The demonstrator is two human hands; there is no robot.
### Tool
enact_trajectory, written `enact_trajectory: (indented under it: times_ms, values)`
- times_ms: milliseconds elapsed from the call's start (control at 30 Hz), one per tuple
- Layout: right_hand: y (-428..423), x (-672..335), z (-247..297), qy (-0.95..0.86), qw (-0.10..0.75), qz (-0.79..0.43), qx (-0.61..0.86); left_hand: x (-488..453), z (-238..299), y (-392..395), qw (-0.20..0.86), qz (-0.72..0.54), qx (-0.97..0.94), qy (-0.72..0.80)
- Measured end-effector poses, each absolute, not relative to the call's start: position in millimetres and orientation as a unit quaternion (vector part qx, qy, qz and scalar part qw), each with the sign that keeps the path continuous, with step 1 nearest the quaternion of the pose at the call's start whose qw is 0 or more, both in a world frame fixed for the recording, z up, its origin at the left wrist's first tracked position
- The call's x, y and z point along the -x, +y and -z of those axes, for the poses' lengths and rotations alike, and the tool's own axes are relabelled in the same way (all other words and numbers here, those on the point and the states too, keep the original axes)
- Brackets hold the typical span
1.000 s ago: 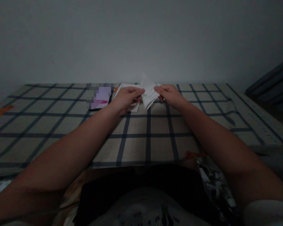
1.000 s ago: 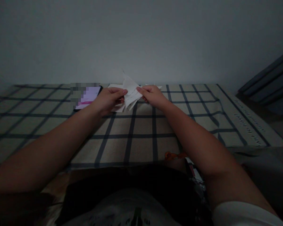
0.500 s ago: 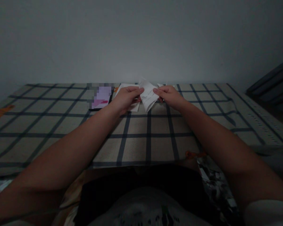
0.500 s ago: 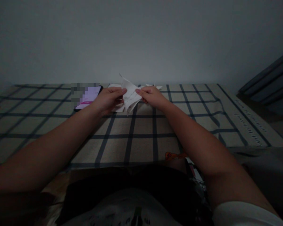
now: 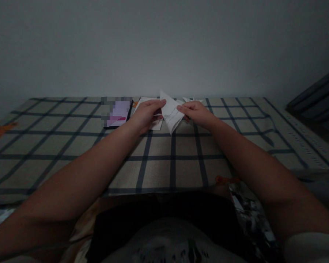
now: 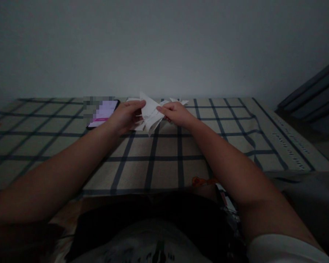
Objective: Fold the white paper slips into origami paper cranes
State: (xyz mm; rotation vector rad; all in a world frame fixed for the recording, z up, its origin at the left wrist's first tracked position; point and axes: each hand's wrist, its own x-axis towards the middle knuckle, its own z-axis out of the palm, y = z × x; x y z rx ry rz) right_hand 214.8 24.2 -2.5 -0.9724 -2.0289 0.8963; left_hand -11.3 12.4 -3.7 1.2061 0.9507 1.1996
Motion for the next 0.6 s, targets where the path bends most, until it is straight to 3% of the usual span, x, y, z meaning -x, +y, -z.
enact_trajectory:
  times_ms: [600]
  values:
    - [21.7,-214.0,1.0,-0.811,0.330,-0.315,0.367,9.4,2.3,13.6,0.558,-0.563,-0.472,0.386]
